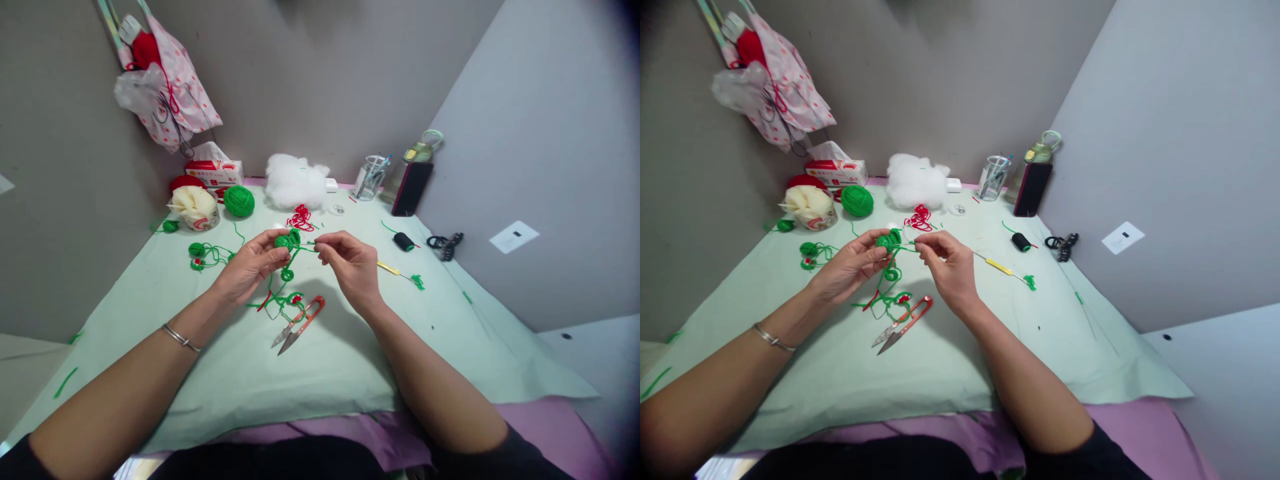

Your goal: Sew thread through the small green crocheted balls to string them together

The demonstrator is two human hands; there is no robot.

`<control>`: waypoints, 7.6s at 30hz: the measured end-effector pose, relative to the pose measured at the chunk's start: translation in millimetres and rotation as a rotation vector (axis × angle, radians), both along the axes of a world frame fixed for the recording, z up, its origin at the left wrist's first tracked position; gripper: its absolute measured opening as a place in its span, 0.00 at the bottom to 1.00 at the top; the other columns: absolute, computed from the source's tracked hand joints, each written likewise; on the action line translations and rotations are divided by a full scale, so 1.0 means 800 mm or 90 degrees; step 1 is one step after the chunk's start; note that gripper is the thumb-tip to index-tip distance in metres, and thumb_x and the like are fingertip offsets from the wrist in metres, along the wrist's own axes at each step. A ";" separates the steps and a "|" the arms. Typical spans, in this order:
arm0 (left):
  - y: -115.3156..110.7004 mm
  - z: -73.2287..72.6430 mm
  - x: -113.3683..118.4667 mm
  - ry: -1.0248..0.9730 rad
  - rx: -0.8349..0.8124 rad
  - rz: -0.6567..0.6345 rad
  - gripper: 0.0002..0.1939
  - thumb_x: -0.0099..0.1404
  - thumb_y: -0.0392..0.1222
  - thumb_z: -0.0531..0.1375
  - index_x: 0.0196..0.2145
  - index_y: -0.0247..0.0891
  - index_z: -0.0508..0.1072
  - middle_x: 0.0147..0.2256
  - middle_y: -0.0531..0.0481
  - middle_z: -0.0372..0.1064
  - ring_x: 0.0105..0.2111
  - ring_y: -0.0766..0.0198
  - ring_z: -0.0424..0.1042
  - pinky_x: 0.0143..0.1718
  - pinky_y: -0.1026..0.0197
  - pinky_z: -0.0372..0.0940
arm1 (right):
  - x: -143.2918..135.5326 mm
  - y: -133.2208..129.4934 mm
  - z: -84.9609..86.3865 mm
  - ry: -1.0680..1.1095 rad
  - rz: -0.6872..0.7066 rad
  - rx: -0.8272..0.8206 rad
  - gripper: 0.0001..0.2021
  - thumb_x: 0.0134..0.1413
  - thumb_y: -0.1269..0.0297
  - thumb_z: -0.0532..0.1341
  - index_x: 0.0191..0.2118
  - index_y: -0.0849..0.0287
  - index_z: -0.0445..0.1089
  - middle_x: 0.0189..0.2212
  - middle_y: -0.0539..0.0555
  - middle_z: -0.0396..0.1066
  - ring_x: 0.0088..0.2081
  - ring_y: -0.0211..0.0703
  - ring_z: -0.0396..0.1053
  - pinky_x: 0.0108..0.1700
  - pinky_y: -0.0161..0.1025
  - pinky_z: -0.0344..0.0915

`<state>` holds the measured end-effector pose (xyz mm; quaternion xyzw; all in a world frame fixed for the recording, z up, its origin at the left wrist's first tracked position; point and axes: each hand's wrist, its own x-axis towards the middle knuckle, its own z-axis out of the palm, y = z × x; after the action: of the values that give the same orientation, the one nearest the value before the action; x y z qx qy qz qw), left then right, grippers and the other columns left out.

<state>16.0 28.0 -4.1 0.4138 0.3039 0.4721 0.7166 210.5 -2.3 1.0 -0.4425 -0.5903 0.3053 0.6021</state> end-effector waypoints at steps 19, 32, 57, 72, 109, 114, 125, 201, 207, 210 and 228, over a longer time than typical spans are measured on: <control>0.003 0.000 -0.005 0.049 0.059 -0.099 0.17 0.58 0.40 0.72 0.46 0.41 0.80 0.36 0.51 0.76 0.35 0.65 0.77 0.46 0.60 0.72 | 0.011 0.006 0.001 -0.108 0.032 0.041 0.03 0.56 0.67 0.67 0.33 0.53 0.80 0.30 0.51 0.69 0.32 0.40 0.65 0.36 0.39 0.62; -0.001 -0.002 0.002 0.041 0.076 -0.070 0.16 0.60 0.41 0.71 0.47 0.40 0.82 0.43 0.47 0.79 0.34 0.66 0.76 0.45 0.58 0.73 | 0.004 0.005 -0.001 0.015 0.099 -0.100 0.07 0.50 0.60 0.70 0.30 0.57 0.78 0.28 0.49 0.68 0.26 0.34 0.61 0.31 0.37 0.59; -0.004 -0.011 0.011 0.083 0.065 -0.032 0.15 0.58 0.43 0.72 0.42 0.37 0.80 0.40 0.46 0.79 0.40 0.60 0.77 0.50 0.56 0.68 | 0.003 0.005 -0.002 -0.020 0.168 -0.131 0.06 0.57 0.64 0.65 0.40 0.58 0.75 0.26 0.48 0.71 0.27 0.37 0.69 0.32 0.37 0.67; -0.006 -0.024 0.013 0.096 0.016 -0.209 0.18 0.65 0.53 0.66 0.39 0.33 0.78 0.32 0.51 0.70 0.28 0.69 0.68 0.34 0.64 0.68 | 0.010 0.007 0.006 0.071 0.264 -0.256 0.13 0.45 0.57 0.73 0.31 0.62 0.76 0.23 0.47 0.68 0.24 0.31 0.60 0.29 0.34 0.57; -0.007 -0.029 0.018 0.145 0.013 -0.283 0.18 0.61 0.49 0.70 0.44 0.39 0.72 0.28 0.55 0.68 0.29 0.63 0.77 0.32 0.62 0.69 | 0.007 0.020 -0.010 0.348 0.289 -0.345 0.13 0.51 0.63 0.69 0.31 0.60 0.63 0.15 0.38 0.52 0.16 0.25 0.42 0.20 0.28 0.37; -0.009 -0.032 0.019 0.092 -0.026 -0.270 0.18 0.63 0.52 0.67 0.40 0.35 0.75 0.33 0.51 0.70 0.32 0.61 0.78 0.40 0.59 0.71 | 0.006 0.019 -0.007 0.350 0.308 -0.344 0.15 0.48 0.61 0.71 0.32 0.60 0.64 0.17 0.41 0.58 0.17 0.26 0.47 0.20 0.28 0.42; -0.009 -0.029 0.019 0.193 0.075 -0.182 0.12 0.64 0.48 0.67 0.38 0.37 0.79 0.43 0.45 0.78 0.45 0.59 0.73 0.46 0.60 0.65 | 0.004 0.012 0.003 0.255 0.230 -0.289 0.16 0.43 0.56 0.75 0.32 0.61 0.72 0.27 0.47 0.67 0.25 0.30 0.61 0.25 0.29 0.57; 0.008 -0.009 -0.002 0.281 0.208 -0.107 0.13 0.55 0.44 0.72 0.33 0.37 0.74 0.32 0.53 0.70 0.35 0.64 0.69 0.40 0.60 0.61 | 0.014 0.009 0.000 0.066 0.393 -0.359 0.17 0.48 0.54 0.72 0.34 0.63 0.70 0.21 0.45 0.66 0.22 0.30 0.62 0.25 0.30 0.61; 0.011 -0.011 -0.004 0.346 0.201 -0.103 0.13 0.53 0.47 0.71 0.32 0.38 0.75 0.30 0.53 0.69 0.31 0.65 0.66 0.34 0.60 0.57 | 0.016 0.010 -0.005 -0.053 0.373 -0.358 0.11 0.53 0.61 0.68 0.35 0.64 0.72 0.22 0.46 0.69 0.23 0.31 0.66 0.27 0.31 0.64; 0.011 -0.013 -0.003 0.356 0.186 -0.116 0.13 0.54 0.47 0.71 0.32 0.38 0.75 0.28 0.53 0.69 0.29 0.65 0.65 0.32 0.60 0.57 | 0.016 0.010 -0.008 -0.097 0.365 -0.351 0.10 0.53 0.62 0.68 0.34 0.63 0.71 0.24 0.47 0.69 0.23 0.31 0.66 0.26 0.31 0.63; 0.005 0.003 -0.006 0.125 0.069 -0.205 0.18 0.59 0.55 0.71 0.32 0.35 0.76 0.30 0.51 0.70 0.30 0.67 0.68 0.33 0.64 0.65 | 0.013 0.004 0.002 0.155 0.496 -0.271 0.14 0.49 0.57 0.74 0.31 0.63 0.74 0.21 0.46 0.67 0.20 0.29 0.61 0.24 0.30 0.61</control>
<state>11.0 31.7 -1.4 0.5392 0.2759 0.3243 0.7266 221.1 0.8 2.8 -0.2621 -0.5621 0.6730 0.4030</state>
